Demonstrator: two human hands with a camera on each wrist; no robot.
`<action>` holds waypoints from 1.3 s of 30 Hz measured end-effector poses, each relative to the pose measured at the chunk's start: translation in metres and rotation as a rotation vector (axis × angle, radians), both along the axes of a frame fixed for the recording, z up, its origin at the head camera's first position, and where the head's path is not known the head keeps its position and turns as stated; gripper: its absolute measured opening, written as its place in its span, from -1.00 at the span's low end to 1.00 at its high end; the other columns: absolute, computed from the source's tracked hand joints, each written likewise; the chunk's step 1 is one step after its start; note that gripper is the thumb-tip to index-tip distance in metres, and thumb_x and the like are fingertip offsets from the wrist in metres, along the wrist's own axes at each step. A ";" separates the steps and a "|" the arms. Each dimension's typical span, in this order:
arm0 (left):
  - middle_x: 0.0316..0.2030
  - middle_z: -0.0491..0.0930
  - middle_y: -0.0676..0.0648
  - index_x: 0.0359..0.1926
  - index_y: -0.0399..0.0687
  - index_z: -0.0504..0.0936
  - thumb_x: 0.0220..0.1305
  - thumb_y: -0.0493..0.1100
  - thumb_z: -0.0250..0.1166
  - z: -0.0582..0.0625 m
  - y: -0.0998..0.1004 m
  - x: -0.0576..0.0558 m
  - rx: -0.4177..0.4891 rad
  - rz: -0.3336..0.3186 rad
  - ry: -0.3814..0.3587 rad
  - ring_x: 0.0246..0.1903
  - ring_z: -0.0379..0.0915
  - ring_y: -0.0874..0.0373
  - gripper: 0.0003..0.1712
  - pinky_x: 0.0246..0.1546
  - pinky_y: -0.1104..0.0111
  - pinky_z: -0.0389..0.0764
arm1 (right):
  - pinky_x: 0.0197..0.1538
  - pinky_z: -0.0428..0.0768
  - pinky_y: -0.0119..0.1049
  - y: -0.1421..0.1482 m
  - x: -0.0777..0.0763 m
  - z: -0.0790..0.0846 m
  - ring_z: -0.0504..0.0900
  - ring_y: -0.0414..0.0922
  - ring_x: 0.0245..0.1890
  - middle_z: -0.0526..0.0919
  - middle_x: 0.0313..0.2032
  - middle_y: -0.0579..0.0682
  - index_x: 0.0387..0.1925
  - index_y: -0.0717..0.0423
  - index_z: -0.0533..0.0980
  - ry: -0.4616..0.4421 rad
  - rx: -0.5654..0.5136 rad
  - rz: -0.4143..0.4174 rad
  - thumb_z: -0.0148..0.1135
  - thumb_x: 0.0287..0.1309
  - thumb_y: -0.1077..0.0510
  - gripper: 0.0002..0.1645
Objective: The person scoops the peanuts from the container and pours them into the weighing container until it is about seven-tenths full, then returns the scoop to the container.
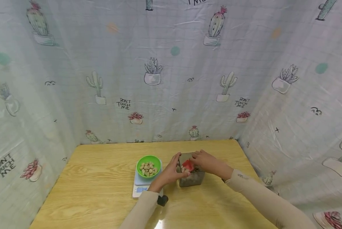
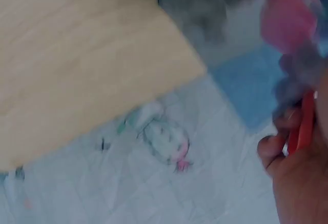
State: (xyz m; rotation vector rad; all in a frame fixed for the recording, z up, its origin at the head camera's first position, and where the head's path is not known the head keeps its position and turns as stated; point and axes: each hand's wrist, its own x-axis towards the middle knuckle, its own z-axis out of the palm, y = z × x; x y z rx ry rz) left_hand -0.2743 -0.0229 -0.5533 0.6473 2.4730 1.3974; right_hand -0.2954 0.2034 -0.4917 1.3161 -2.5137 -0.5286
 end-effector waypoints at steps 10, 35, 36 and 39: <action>0.57 -0.20 0.03 0.56 0.38 -0.24 0.14 0.37 0.32 0.005 -0.002 -0.001 0.015 -0.004 -0.001 0.43 0.16 -0.13 0.18 0.26 -0.07 0.40 | -0.20 0.56 -0.19 0.009 -0.006 0.001 0.58 -0.15 -0.31 0.64 -0.30 -0.09 -0.18 -0.01 0.61 -0.225 -0.207 0.003 0.31 0.23 0.15 -0.88; 0.58 -0.25 0.02 0.56 0.38 -0.27 0.14 0.38 0.32 0.008 -0.004 -0.002 -0.023 0.002 -0.008 0.49 0.01 -0.14 0.20 0.32 -0.10 0.32 | -0.15 0.56 -0.22 0.000 -0.003 -0.005 0.57 -0.14 -0.26 0.65 -0.27 -0.11 -0.15 -0.02 0.60 -0.044 -0.222 0.010 0.31 0.23 0.15 -0.85; 0.58 -0.25 0.01 0.56 0.37 -0.27 0.15 0.38 0.32 0.007 -0.004 -0.002 -0.017 -0.001 -0.008 0.49 0.01 -0.15 0.20 0.32 -0.11 0.32 | -0.16 0.56 -0.22 -0.001 -0.003 -0.004 0.57 -0.14 -0.28 0.64 -0.29 -0.11 -0.17 -0.01 0.61 -0.046 -0.226 0.024 0.32 0.22 0.15 -0.86; 0.58 -0.25 0.01 0.56 0.39 -0.27 0.15 0.37 0.31 0.005 -0.003 -0.002 -0.010 -0.005 -0.019 0.48 0.03 -0.17 0.19 0.30 -0.12 0.34 | -0.15 0.57 -0.21 0.002 -0.003 0.000 0.58 -0.14 -0.30 0.65 -0.32 -0.10 -0.19 0.02 0.62 -0.128 -0.277 0.022 0.34 0.19 0.17 -0.86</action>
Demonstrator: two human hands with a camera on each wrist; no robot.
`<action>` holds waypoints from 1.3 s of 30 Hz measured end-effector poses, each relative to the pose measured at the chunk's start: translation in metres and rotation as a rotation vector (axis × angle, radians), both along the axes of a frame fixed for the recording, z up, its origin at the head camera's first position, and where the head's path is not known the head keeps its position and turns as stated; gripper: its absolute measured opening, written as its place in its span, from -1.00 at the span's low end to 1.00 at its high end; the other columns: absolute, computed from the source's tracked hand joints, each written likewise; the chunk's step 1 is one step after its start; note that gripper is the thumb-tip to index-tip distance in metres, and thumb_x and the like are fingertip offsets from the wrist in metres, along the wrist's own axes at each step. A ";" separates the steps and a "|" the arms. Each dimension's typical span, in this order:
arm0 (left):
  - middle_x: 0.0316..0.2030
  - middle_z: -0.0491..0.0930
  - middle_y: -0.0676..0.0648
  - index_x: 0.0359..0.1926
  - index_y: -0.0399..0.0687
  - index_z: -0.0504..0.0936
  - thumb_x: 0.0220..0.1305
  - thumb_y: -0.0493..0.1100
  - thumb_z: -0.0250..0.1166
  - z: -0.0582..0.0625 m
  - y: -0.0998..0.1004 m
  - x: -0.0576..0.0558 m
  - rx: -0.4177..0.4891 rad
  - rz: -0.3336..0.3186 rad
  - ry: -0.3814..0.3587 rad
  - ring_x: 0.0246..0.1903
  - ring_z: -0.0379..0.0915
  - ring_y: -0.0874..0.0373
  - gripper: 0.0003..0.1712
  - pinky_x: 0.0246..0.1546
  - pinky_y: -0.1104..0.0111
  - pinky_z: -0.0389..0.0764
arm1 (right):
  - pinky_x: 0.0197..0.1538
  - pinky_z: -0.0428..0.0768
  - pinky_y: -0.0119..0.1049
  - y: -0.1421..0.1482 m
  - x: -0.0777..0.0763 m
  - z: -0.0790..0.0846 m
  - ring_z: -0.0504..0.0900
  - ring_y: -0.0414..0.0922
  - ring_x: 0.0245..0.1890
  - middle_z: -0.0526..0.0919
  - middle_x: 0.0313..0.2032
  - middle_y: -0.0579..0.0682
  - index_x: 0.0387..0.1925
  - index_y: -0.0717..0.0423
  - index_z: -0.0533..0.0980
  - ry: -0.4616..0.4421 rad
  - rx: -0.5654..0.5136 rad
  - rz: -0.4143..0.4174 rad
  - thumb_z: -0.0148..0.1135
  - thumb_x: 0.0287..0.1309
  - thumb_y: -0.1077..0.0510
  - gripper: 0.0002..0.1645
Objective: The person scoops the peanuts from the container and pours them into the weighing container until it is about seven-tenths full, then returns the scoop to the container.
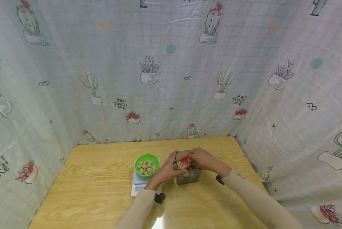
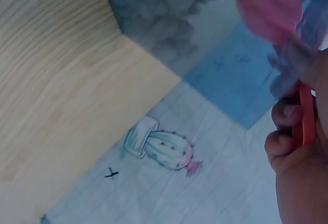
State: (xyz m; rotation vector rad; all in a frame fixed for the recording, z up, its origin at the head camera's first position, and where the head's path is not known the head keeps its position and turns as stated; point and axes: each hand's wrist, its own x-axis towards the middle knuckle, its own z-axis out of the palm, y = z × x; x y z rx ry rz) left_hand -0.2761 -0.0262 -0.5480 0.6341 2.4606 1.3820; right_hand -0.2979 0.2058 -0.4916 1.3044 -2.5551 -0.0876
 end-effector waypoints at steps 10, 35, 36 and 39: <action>0.58 -0.21 -0.01 0.56 0.41 -0.25 0.19 0.27 0.35 0.004 -0.003 0.000 -0.003 0.027 -0.013 0.43 0.15 -0.18 0.15 0.25 -0.12 0.39 | -0.08 0.61 -0.16 0.025 0.003 -0.002 0.62 -0.10 -0.17 0.65 -0.17 -0.04 0.03 0.07 0.57 -0.256 -0.188 -0.117 0.11 0.40 0.12 -0.74; 0.58 -0.25 -0.01 0.54 0.49 -0.29 0.09 0.46 0.29 0.000 0.000 0.001 -0.052 0.017 0.014 0.50 -0.05 -0.20 0.21 0.31 -0.18 0.29 | -0.05 0.56 -0.07 0.033 0.015 -0.022 0.59 -0.06 -0.11 0.66 -0.14 0.00 0.10 0.13 0.53 -0.285 -0.445 -0.243 0.07 0.42 0.11 -0.68; 0.58 -0.25 0.00 0.54 0.50 -0.29 0.09 0.46 0.29 -0.001 0.000 0.001 -0.055 0.018 0.016 0.50 -0.05 -0.19 0.21 0.31 -0.18 0.29 | -0.04 0.56 -0.06 0.034 0.015 -0.022 0.60 -0.05 -0.10 0.66 -0.12 0.01 0.10 0.13 0.53 -0.282 -0.448 -0.245 0.07 0.42 0.12 -0.68; 0.58 -0.24 0.00 0.54 0.52 -0.31 0.09 0.45 0.30 0.000 0.000 0.001 -0.058 0.020 0.018 0.50 -0.04 -0.19 0.21 0.30 -0.18 0.31 | -0.01 0.57 -0.04 0.038 0.017 -0.022 0.61 -0.03 -0.07 0.67 -0.09 0.03 0.08 0.14 0.54 -0.274 -0.468 -0.242 0.07 0.41 0.12 -0.69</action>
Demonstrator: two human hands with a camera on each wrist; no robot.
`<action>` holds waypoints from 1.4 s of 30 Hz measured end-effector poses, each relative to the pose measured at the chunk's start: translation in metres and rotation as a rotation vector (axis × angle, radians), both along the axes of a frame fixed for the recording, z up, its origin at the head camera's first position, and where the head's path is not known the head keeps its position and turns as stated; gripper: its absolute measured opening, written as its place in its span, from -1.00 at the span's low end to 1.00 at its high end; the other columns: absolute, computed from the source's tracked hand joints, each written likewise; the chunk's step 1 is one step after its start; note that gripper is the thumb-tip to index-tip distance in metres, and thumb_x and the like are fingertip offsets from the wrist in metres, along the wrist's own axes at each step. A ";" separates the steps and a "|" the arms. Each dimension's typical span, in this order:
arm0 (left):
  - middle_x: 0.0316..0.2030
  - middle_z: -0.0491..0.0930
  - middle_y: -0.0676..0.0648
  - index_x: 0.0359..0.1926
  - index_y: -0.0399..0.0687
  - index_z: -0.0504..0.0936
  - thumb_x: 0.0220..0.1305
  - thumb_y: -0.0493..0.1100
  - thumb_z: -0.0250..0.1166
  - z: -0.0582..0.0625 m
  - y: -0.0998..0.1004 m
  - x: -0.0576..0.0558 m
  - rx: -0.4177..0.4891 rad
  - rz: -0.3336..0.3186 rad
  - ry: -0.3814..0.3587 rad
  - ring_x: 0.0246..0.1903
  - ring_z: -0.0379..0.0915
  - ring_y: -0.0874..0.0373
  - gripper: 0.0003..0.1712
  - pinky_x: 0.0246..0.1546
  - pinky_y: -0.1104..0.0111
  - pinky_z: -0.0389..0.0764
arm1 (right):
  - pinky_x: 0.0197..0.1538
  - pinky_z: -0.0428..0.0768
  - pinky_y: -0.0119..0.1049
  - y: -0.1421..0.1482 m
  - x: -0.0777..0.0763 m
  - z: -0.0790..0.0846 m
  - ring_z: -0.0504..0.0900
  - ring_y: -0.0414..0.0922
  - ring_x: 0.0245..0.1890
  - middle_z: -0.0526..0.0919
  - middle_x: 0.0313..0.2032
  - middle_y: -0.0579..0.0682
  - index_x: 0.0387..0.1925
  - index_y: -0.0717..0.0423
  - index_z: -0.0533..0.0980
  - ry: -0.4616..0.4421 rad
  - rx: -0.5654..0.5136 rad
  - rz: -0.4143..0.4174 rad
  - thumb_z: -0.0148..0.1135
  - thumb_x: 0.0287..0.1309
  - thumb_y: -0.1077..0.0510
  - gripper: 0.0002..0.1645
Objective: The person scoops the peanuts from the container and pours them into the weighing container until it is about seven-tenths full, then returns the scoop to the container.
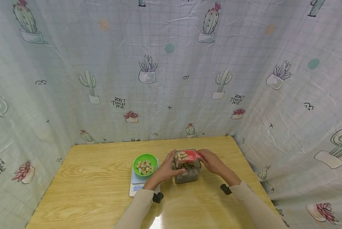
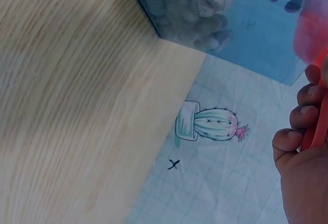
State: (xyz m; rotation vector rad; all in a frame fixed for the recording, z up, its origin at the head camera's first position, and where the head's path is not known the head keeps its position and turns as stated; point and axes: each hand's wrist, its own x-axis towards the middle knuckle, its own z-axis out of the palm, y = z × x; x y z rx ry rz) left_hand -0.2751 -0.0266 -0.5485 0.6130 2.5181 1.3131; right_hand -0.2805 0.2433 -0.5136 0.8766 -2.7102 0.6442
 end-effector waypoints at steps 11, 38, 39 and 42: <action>0.58 -0.26 -0.03 0.55 0.46 -0.32 0.12 0.44 0.29 0.003 0.000 0.000 -0.025 -0.010 0.017 0.49 -0.01 -0.24 0.22 0.28 -0.20 0.32 | -0.06 0.59 -0.05 0.012 0.002 0.001 0.62 -0.05 -0.14 0.66 -0.14 0.01 0.05 0.16 0.55 0.046 -0.051 -0.028 0.09 0.41 0.16 -0.72; 0.58 -0.17 -0.01 0.56 0.38 -0.16 0.21 0.23 0.34 0.043 -0.028 0.007 0.043 0.083 0.148 0.53 -0.11 -0.16 0.09 0.35 -0.22 0.20 | 0.03 0.57 0.01 0.004 -0.006 0.053 0.62 0.04 -0.04 0.67 -0.09 0.09 0.01 0.16 0.55 0.153 -0.035 0.052 0.06 0.42 0.18 -0.75; 0.58 -0.17 -0.02 0.56 0.39 -0.16 0.22 0.20 0.35 0.044 -0.031 0.008 0.048 0.088 0.150 0.53 -0.11 -0.17 0.09 0.34 -0.24 0.20 | 0.04 0.56 0.02 0.002 -0.006 0.056 0.62 0.05 -0.02 0.67 -0.08 0.09 0.02 0.15 0.55 0.147 -0.036 0.053 0.06 0.42 0.18 -0.75; 0.58 -0.19 -0.04 0.56 0.39 -0.17 0.23 0.20 0.34 0.049 -0.041 0.010 0.057 0.104 0.158 0.52 -0.10 -0.21 0.08 0.32 -0.28 0.20 | 0.02 0.57 0.01 -0.004 -0.006 0.065 0.62 0.03 -0.04 0.67 -0.08 0.07 0.04 0.12 0.54 0.127 -0.036 0.057 0.03 0.45 0.15 -0.74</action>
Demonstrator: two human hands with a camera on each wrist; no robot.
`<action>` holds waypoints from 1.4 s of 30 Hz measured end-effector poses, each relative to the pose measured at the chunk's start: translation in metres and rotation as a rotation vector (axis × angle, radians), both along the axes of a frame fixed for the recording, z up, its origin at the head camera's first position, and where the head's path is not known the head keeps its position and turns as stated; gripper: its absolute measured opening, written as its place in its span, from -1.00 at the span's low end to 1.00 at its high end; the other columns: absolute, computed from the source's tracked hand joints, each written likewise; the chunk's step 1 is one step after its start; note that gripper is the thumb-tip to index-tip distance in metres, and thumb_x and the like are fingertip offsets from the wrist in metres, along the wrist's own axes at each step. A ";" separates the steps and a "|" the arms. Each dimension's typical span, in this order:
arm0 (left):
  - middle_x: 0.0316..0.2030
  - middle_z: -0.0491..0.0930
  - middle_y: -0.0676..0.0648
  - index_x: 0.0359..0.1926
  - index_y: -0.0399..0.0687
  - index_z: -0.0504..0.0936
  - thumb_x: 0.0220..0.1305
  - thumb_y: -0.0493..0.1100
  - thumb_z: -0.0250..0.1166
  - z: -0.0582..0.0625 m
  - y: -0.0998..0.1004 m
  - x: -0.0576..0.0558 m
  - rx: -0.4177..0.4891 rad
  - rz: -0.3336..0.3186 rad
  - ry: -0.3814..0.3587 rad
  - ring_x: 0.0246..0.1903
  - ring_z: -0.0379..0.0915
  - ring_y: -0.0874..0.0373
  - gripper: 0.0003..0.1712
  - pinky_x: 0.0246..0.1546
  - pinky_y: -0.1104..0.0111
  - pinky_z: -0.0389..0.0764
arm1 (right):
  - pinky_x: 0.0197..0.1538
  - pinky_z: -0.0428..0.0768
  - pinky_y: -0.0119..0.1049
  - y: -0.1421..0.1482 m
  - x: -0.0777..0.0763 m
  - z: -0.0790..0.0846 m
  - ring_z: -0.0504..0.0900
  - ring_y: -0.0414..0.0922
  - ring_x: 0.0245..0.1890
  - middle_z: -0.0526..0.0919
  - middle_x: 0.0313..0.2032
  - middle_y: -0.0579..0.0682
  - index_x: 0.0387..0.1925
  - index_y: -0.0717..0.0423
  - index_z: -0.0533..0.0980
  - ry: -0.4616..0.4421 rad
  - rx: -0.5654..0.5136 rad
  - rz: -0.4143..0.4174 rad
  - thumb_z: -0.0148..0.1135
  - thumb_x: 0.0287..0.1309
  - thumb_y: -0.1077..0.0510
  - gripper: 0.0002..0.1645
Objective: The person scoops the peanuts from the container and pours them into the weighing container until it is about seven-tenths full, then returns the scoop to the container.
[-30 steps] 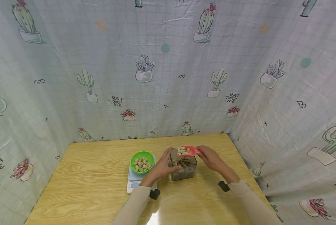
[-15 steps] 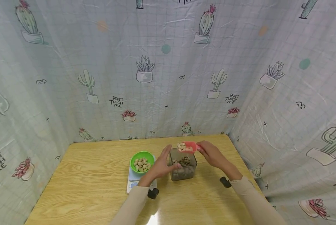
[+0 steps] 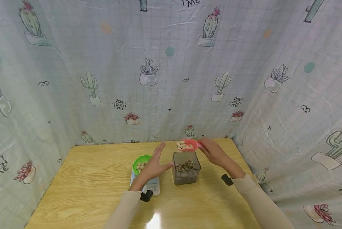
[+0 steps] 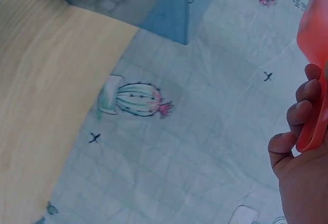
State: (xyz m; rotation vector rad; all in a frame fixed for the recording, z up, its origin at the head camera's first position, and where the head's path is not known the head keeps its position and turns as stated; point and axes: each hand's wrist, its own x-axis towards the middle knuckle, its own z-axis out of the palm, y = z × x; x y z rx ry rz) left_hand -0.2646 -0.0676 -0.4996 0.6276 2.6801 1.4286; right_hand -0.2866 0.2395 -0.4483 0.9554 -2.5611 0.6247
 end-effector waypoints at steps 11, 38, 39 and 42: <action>0.57 -0.17 -0.05 0.56 0.37 -0.17 0.24 0.23 0.32 0.011 -0.042 0.004 -0.017 0.056 0.073 0.51 -0.10 -0.23 0.07 0.30 -0.29 0.21 | -0.13 0.54 -0.12 -0.022 -0.004 0.011 0.57 -0.08 -0.21 0.64 -0.21 0.00 0.00 0.11 0.54 0.006 0.023 -0.001 0.04 0.44 0.14 -0.76; 0.56 -0.19 -0.23 0.58 0.09 -0.20 0.07 0.16 0.47 -0.054 -0.106 -0.003 -0.083 0.135 -0.118 0.46 -0.08 -0.39 0.28 0.30 -0.31 0.20 | -0.03 0.59 -0.08 -0.088 -0.016 -0.007 0.62 -0.01 -0.11 0.67 -0.13 0.07 0.02 0.18 0.53 0.027 0.024 0.045 0.08 0.41 0.10 -0.71; 0.56 -0.19 -0.23 0.58 0.08 -0.20 0.06 0.17 0.48 -0.057 -0.106 -0.003 -0.080 0.136 -0.132 0.46 -0.07 -0.39 0.30 0.30 -0.30 0.20 | -0.04 0.58 -0.09 -0.090 -0.016 -0.009 0.61 -0.01 -0.11 0.67 -0.14 0.07 0.01 0.18 0.53 0.032 0.028 0.055 0.08 0.41 0.11 -0.72; 0.54 -0.16 -0.28 0.57 -0.02 -0.18 0.02 0.19 0.50 -0.063 -0.104 -0.002 -0.086 0.135 -0.140 0.44 -0.03 -0.42 0.33 0.31 -0.29 0.19 | -0.02 0.57 -0.08 -0.097 -0.015 -0.013 0.61 0.00 -0.12 0.67 -0.16 0.07 -0.01 0.18 0.53 0.030 0.030 0.072 0.08 0.41 0.12 -0.74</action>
